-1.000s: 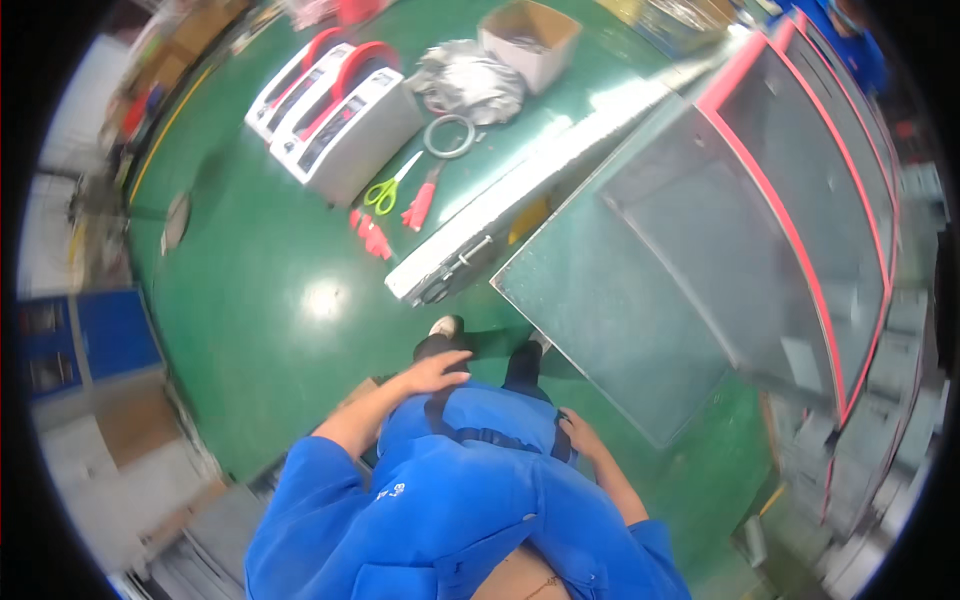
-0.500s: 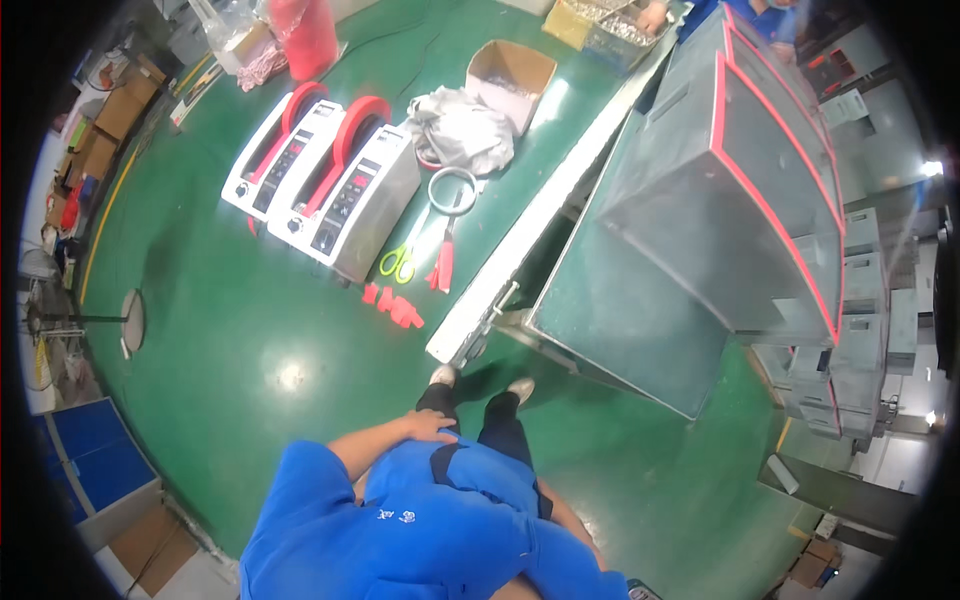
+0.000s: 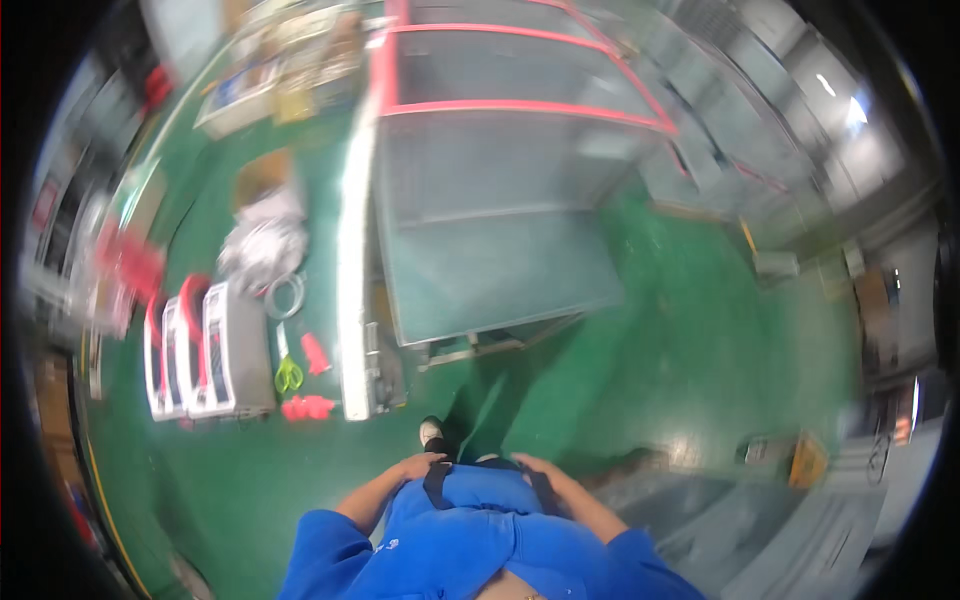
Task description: The person applies red protective tape to the edges of a large metal appliance door, trims excess tape with scissors, and wipes the surface with a cloth. They then place a metal panel into the appliance frame and continue applying tape to the edges.
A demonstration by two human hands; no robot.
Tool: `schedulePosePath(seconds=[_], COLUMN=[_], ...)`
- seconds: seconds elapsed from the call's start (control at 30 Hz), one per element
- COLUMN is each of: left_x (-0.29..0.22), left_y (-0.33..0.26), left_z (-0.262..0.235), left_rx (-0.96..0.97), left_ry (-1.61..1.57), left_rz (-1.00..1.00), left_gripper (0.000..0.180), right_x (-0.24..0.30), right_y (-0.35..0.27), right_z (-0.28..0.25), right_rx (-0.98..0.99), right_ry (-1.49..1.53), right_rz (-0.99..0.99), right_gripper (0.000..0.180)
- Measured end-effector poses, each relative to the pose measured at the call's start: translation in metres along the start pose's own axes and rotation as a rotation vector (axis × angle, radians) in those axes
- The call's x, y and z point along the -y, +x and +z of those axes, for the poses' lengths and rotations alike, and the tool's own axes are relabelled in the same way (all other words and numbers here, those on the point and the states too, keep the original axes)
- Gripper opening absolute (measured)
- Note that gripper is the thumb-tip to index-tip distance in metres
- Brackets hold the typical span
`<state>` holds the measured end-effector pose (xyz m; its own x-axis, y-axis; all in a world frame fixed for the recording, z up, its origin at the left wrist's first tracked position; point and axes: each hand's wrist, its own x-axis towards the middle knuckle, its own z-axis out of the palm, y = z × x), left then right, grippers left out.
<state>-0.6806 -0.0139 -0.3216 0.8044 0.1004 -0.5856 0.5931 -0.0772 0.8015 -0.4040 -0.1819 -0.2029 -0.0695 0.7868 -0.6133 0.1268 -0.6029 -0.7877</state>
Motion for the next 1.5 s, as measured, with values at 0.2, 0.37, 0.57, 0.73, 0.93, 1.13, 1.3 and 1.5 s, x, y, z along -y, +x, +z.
schedulePosePath(seconds=[0.2,0.37,0.57,0.73,0.93,1.13,1.3,1.5], left_x=[-0.022,-0.023,-0.156,-0.224,-0.317,-0.513,-0.707,-0.894], left_y=[0.059,0.141,0.215,0.264,0.349,0.416,0.419,0.329], left_z=[-0.023,-0.002,0.055,0.113,0.139,0.232,0.363,0.502], left_rx=[0.409,0.709,0.734,0.74,0.837,0.821,0.665,0.878], left_ry=[0.112,0.407,0.944,1.004,1.127,0.98,0.657,-0.103], left_rz=[0.006,0.156,0.41,0.395,0.498,0.978,1.288,1.062], left_gripper=[0.049,0.035,0.039,0.054,0.052,0.044,0.038,0.045], right_x=[-0.091,-0.234,-0.231,-0.206,-0.181,-0.08,0.013,0.038], right_y=[-0.057,-0.123,-0.2,-0.192,-0.209,-0.379,-0.517,-0.623], right_z=[0.018,0.088,0.151,0.157,0.121,0.087,0.065,0.106], right_rx=[-0.722,-1.007,-1.331,-1.375,-2.163,-3.119,-3.314,-3.327], right_ry=[0.236,0.269,0.433,0.788,1.055,0.617,0.046,0.177], right_rz=[0.146,0.54,0.572,0.764,0.781,0.217,-0.023,-0.253], right_gripper=[0.052,0.035,0.024,0.03,0.036,0.024,0.03,0.047])
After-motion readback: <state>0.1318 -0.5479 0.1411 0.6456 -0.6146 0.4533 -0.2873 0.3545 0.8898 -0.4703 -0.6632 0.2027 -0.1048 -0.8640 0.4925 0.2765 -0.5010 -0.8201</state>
